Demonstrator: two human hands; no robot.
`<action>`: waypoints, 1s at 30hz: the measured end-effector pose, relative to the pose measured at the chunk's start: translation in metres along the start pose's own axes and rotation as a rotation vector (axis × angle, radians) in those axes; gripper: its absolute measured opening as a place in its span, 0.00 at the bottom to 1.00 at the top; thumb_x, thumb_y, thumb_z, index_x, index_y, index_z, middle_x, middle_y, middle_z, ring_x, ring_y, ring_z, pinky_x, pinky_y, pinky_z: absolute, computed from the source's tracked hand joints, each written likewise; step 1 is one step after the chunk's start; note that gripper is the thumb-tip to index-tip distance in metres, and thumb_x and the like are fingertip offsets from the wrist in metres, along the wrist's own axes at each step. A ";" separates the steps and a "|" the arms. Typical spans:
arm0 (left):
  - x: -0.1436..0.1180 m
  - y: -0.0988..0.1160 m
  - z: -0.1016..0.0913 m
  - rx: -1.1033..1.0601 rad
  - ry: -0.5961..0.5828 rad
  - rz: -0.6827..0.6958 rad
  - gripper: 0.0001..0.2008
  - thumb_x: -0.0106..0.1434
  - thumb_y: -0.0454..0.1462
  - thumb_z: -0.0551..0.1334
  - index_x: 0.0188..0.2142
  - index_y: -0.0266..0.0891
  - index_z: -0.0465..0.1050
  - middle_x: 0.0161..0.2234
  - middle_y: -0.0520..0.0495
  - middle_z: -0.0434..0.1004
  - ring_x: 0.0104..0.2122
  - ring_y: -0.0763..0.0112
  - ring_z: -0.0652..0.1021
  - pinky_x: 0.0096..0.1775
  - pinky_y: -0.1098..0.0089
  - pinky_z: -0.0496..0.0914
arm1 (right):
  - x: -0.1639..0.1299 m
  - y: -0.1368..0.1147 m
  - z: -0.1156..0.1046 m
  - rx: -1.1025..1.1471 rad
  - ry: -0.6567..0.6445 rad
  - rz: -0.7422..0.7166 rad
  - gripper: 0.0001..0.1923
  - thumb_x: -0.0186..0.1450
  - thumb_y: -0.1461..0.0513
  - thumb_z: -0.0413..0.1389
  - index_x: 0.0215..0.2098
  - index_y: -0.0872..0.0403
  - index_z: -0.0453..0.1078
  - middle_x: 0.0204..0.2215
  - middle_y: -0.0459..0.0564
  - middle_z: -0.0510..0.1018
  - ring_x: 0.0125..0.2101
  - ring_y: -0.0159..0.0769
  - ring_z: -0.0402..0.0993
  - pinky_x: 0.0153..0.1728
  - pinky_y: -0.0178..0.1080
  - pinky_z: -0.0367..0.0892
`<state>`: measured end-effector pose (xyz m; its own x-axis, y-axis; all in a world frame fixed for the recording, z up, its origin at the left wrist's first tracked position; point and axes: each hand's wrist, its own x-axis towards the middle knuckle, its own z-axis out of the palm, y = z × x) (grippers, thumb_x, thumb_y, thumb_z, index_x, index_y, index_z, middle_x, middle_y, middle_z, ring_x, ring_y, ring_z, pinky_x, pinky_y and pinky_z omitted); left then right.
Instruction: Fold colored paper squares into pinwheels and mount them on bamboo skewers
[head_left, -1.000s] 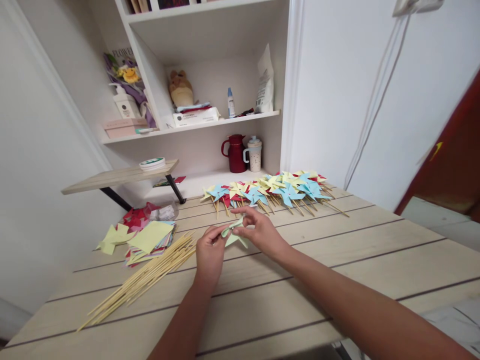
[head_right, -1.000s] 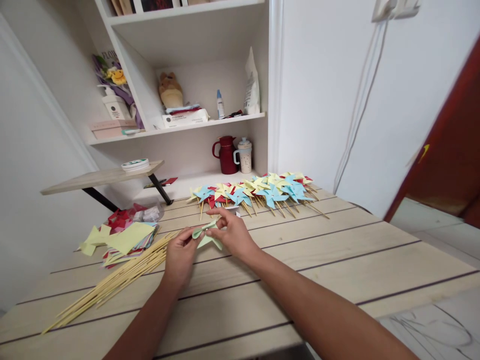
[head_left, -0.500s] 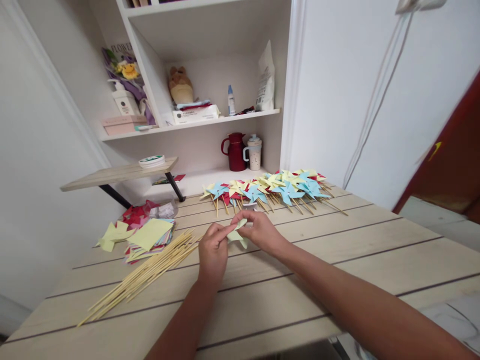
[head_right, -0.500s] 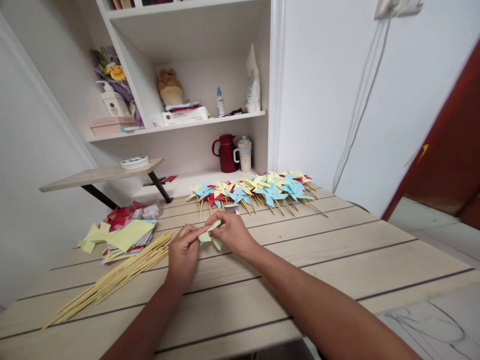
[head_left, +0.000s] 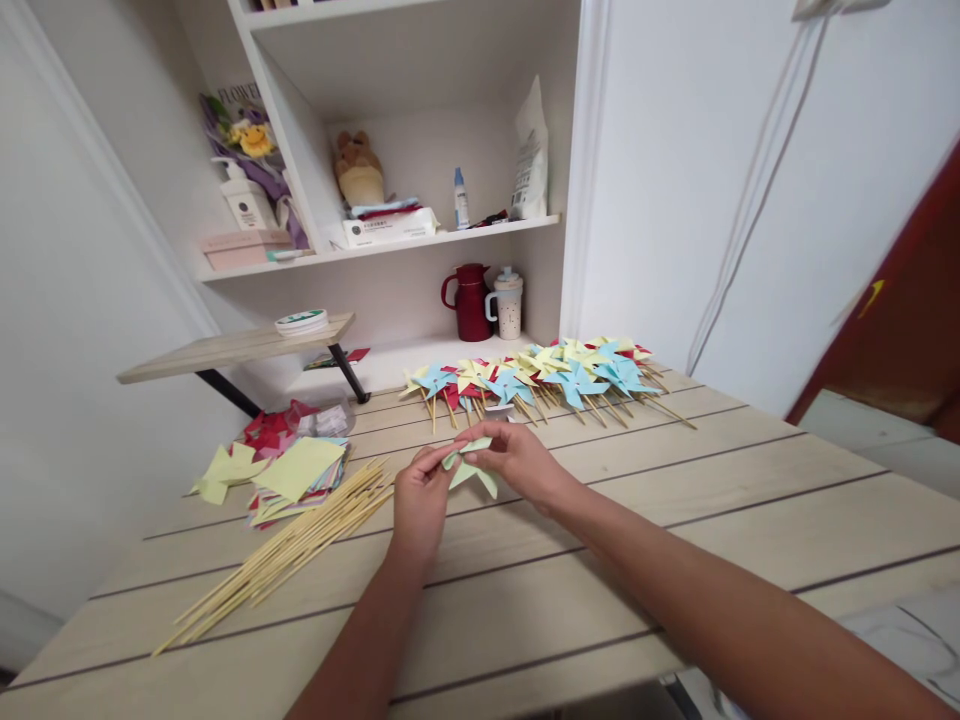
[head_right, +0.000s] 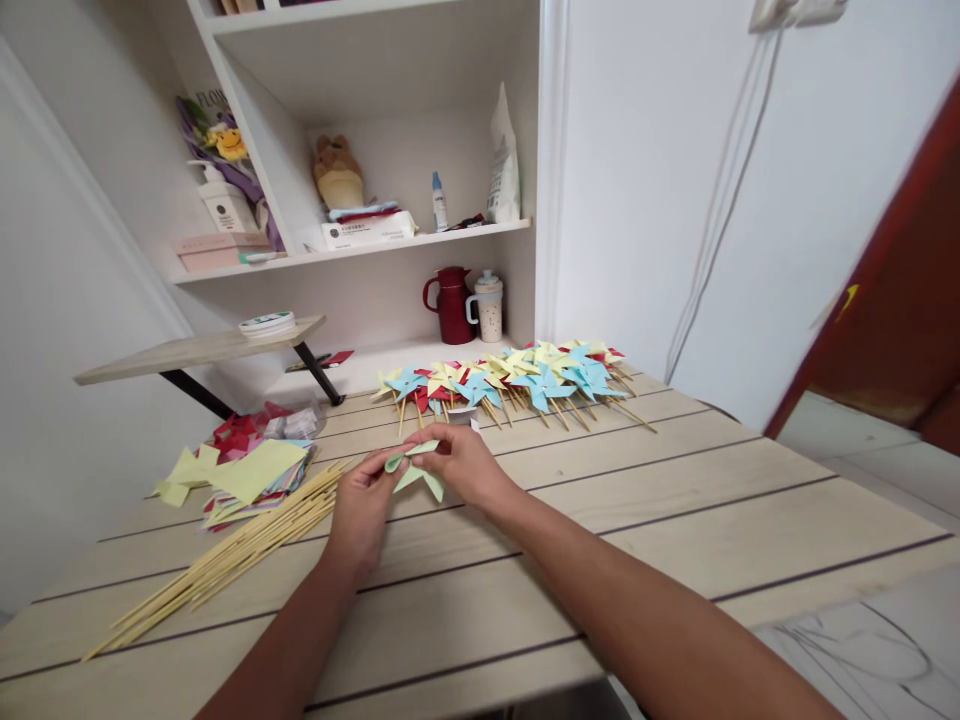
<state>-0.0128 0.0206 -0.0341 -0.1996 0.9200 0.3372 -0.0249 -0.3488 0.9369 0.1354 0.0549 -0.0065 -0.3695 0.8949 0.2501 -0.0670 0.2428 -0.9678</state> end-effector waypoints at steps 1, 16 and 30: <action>0.000 0.000 0.000 -0.006 0.007 -0.007 0.11 0.55 0.39 0.68 0.39 0.40 0.83 0.38 0.46 0.79 0.42 0.64 0.77 0.47 0.65 0.69 | 0.000 0.000 0.000 0.001 -0.007 0.000 0.12 0.55 0.62 0.62 0.38 0.54 0.77 0.33 0.48 0.81 0.33 0.35 0.73 0.37 0.38 0.66; -0.001 -0.008 -0.002 0.114 0.046 0.058 0.11 0.57 0.37 0.65 0.40 0.42 0.83 0.37 0.47 0.78 0.40 0.66 0.77 0.44 0.66 0.70 | 0.002 0.008 0.003 -0.072 0.043 -0.021 0.12 0.55 0.60 0.61 0.38 0.55 0.77 0.32 0.48 0.80 0.30 0.34 0.71 0.34 0.37 0.65; -0.009 0.003 0.003 0.275 0.120 0.238 0.19 0.55 0.28 0.56 0.37 0.45 0.83 0.30 0.50 0.77 0.34 0.69 0.76 0.38 0.71 0.69 | -0.003 0.011 0.014 -0.397 0.191 -0.207 0.11 0.52 0.69 0.53 0.32 0.53 0.73 0.26 0.44 0.77 0.27 0.35 0.68 0.32 0.36 0.62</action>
<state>-0.0081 0.0117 -0.0342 -0.2822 0.7856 0.5507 0.2965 -0.4745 0.8288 0.1225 0.0499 -0.0178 -0.2067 0.8565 0.4730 0.2510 0.5137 -0.8205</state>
